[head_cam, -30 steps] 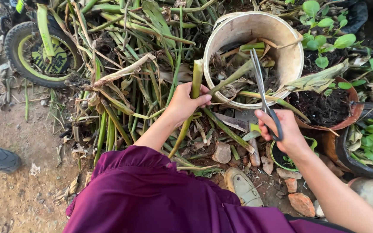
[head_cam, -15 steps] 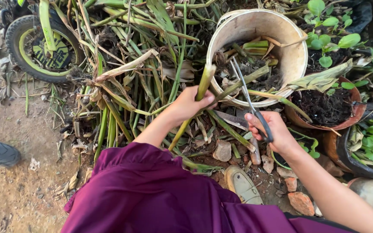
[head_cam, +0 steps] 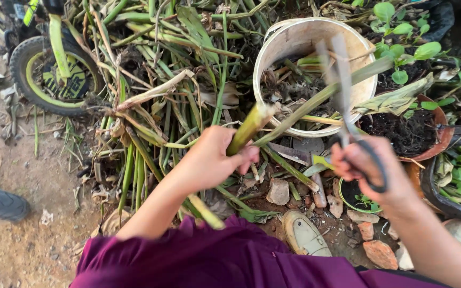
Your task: Cutting long plant stems into smaller pieces using scissors and collecting them in a plastic bucket.
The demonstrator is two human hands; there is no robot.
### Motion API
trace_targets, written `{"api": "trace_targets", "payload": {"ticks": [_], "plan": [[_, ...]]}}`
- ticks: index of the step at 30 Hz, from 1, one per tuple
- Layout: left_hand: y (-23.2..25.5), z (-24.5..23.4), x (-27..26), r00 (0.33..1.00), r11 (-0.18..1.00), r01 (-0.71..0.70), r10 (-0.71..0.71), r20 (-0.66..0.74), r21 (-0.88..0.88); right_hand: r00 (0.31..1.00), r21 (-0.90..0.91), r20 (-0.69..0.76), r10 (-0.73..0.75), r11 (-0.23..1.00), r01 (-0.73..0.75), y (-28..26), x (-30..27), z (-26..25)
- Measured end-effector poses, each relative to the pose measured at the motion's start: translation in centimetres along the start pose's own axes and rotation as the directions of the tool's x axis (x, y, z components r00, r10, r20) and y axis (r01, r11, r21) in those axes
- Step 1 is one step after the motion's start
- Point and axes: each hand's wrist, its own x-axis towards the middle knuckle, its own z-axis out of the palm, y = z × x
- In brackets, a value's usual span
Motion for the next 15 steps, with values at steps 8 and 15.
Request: {"api": "trace_targets", "payload": {"ticks": [8, 15], "plan": [[1.4, -0.5, 2.6, 0.947, 0.99, -0.142, 0.133, -0.292, -0.007, 0.995, 0.026, -0.092, -0.027, 0.999, 0.029, -0.3, 1.9, -2.0], [-6.4, 0.4, 7.8, 0.89, 0.97, -0.149, 0.046, -0.453, -0.193, 0.956, -0.114, -0.277, 0.092, 0.985, -0.128, 5.7, 3.4, -4.4]]}}
